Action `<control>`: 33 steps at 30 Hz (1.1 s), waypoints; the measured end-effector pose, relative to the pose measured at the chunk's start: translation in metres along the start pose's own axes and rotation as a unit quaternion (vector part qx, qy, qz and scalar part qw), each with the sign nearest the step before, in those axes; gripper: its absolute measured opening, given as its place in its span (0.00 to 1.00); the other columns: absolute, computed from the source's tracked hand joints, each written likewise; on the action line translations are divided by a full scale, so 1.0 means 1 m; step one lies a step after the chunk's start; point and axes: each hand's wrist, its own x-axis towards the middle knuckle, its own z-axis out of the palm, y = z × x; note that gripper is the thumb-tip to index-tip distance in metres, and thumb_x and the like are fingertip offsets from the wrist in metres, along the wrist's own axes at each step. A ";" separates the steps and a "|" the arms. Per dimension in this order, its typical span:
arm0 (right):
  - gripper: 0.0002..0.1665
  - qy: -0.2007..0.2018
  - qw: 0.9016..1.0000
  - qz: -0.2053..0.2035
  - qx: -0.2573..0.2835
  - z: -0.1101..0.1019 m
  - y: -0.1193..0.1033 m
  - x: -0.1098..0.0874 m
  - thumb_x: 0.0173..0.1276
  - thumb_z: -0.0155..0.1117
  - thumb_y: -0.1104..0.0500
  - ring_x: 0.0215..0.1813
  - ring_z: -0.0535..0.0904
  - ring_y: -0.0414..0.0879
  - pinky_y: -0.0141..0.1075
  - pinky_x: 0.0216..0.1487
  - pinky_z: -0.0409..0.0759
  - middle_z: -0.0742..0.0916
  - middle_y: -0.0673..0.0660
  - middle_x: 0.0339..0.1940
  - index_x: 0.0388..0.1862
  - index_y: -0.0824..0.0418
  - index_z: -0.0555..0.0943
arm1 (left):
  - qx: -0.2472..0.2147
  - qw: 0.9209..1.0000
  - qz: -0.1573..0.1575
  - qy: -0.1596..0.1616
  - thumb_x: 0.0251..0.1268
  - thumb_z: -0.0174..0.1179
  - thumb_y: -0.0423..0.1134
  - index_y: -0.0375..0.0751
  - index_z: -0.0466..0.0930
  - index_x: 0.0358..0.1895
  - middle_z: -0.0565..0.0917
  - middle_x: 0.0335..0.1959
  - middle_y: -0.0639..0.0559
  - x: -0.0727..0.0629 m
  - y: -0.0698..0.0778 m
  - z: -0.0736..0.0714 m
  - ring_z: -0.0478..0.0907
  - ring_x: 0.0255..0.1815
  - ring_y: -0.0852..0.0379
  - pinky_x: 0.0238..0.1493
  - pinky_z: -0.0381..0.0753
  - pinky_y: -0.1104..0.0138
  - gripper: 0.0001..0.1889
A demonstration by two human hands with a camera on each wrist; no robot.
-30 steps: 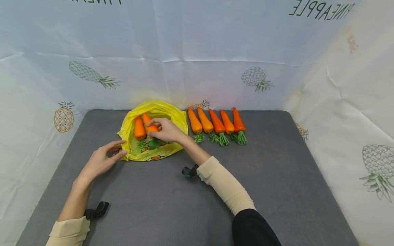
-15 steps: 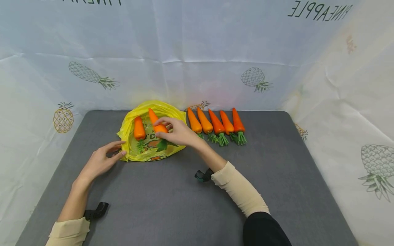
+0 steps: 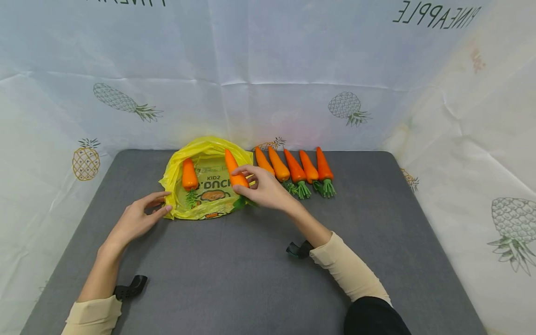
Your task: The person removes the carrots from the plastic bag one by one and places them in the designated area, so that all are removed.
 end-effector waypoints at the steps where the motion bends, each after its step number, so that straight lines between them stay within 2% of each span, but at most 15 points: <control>1: 0.22 0.002 1.000 0.003 -0.002 -0.001 0.001 -0.005 0.80 0.70 0.52 0.63 0.86 0.54 0.53 0.63 0.88 0.87 0.57 0.64 0.69 0.53 0.83 | 0.000 1.000 0.000 0.000 0.83 0.63 0.46 0.37 0.74 0.78 0.80 0.72 0.25 0.000 0.000 0.000 0.80 0.71 0.26 0.66 0.80 0.32 0.29; 8: 0.22 0.013 0.999 0.025 -0.018 -0.007 0.006 -0.034 0.80 0.71 0.51 0.61 0.85 0.52 0.50 0.60 0.88 0.88 0.55 0.65 0.69 0.51 0.83 | -0.002 1.000 0.000 -0.002 0.83 0.62 0.48 0.37 0.74 0.78 0.80 0.72 0.25 -0.001 0.001 -0.001 0.79 0.71 0.26 0.64 0.82 0.33 0.29; 16: 0.22 0.008 0.999 0.050 -0.012 -0.008 0.018 -0.056 0.80 0.70 0.51 0.59 0.84 0.51 0.47 0.60 0.88 0.88 0.56 0.62 0.69 0.52 0.82 | -0.002 1.000 0.000 -0.004 0.84 0.62 0.48 0.37 0.73 0.78 0.79 0.73 0.25 0.000 0.001 -0.001 0.80 0.71 0.26 0.65 0.82 0.33 0.29; 25: 0.21 0.005 0.998 0.066 -0.002 -0.004 0.033 -0.071 0.80 0.70 0.55 0.56 0.86 0.51 0.42 0.57 0.89 0.88 0.58 0.61 0.68 0.55 0.82 | -0.003 1.000 -0.002 -0.004 0.84 0.62 0.48 0.38 0.73 0.79 0.79 0.73 0.26 0.001 0.000 -0.001 0.79 0.72 0.26 0.66 0.81 0.32 0.29; 33: 0.22 0.002 0.996 0.084 -0.008 0.003 0.041 -0.077 0.81 0.70 0.54 0.57 0.86 0.51 0.43 0.58 0.88 0.88 0.59 0.61 0.69 0.56 0.81 | 0.001 1.000 0.001 -0.002 0.84 0.62 0.48 0.38 0.73 0.79 0.80 0.72 0.25 0.001 -0.001 0.000 0.80 0.70 0.26 0.63 0.83 0.34 0.29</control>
